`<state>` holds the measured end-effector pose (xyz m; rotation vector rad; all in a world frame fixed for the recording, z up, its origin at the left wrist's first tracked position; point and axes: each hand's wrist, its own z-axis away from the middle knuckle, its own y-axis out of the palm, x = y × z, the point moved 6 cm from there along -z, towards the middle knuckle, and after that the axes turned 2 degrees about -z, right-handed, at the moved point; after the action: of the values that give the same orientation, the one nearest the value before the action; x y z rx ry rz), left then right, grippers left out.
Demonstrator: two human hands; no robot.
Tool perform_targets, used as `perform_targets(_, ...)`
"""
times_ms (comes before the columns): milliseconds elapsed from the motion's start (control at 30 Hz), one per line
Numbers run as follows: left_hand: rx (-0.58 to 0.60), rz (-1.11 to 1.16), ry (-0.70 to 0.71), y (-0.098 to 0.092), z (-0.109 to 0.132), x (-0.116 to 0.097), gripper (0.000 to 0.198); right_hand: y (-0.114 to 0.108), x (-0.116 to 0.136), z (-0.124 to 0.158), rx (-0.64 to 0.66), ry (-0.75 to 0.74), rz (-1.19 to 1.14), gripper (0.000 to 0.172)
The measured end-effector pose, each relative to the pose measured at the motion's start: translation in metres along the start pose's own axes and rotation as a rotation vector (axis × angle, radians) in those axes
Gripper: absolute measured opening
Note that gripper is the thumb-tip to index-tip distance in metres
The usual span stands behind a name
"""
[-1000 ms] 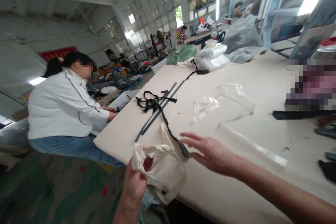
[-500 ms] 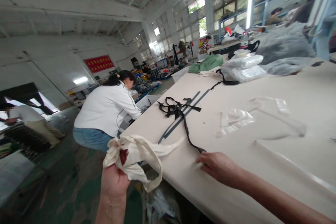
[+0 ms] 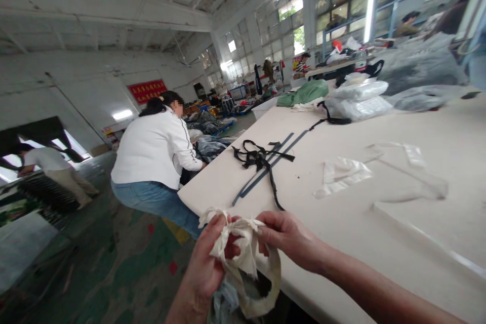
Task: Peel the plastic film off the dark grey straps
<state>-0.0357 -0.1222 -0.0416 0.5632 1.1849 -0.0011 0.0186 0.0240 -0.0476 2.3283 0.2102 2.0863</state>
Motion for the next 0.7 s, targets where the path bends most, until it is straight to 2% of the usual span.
perform_targets(67, -0.011, -0.010, 0.011, 0.003, -0.002, 0.003, 0.036, -0.010, -0.006, 0.002, -0.057, 0.043, 0.047, 0.045)
perform_targets(167, -0.021, 0.051, 0.078, 0.003, -0.008, 0.004, 0.034, -0.015, -0.009, 0.013, -0.030, 0.044, 0.264, 0.039)
perform_targets(267, -0.057, 0.183, 0.138, 0.000, -0.013, 0.007, 0.025, -0.008, -0.006, 0.028, 0.042, -0.007, 0.550, 0.036)
perform_targets(400, -0.128, 0.356, 0.125, 0.004, -0.017, 0.015, 0.003, 0.005, 0.000, 0.041, 0.063, -0.146, 0.714, 0.027)
perform_targets(500, -0.163, 0.428, 0.062, 0.012, -0.019, 0.026, 0.014, 0.013, 0.001, 0.046, 0.109, -0.174, 0.858, 0.020)
perform_targets(633, -0.131, 0.313, 0.110, 0.015, -0.017, 0.037, 0.008, 0.015, -0.005, 0.055, 0.177, -0.072, 0.838, 0.024)
perform_targets(700, -0.066, 0.169, 0.135, 0.013, -0.018, 0.046, 0.019, 0.006, -0.012, 0.061, 0.154, 0.001, 0.707, 0.031)
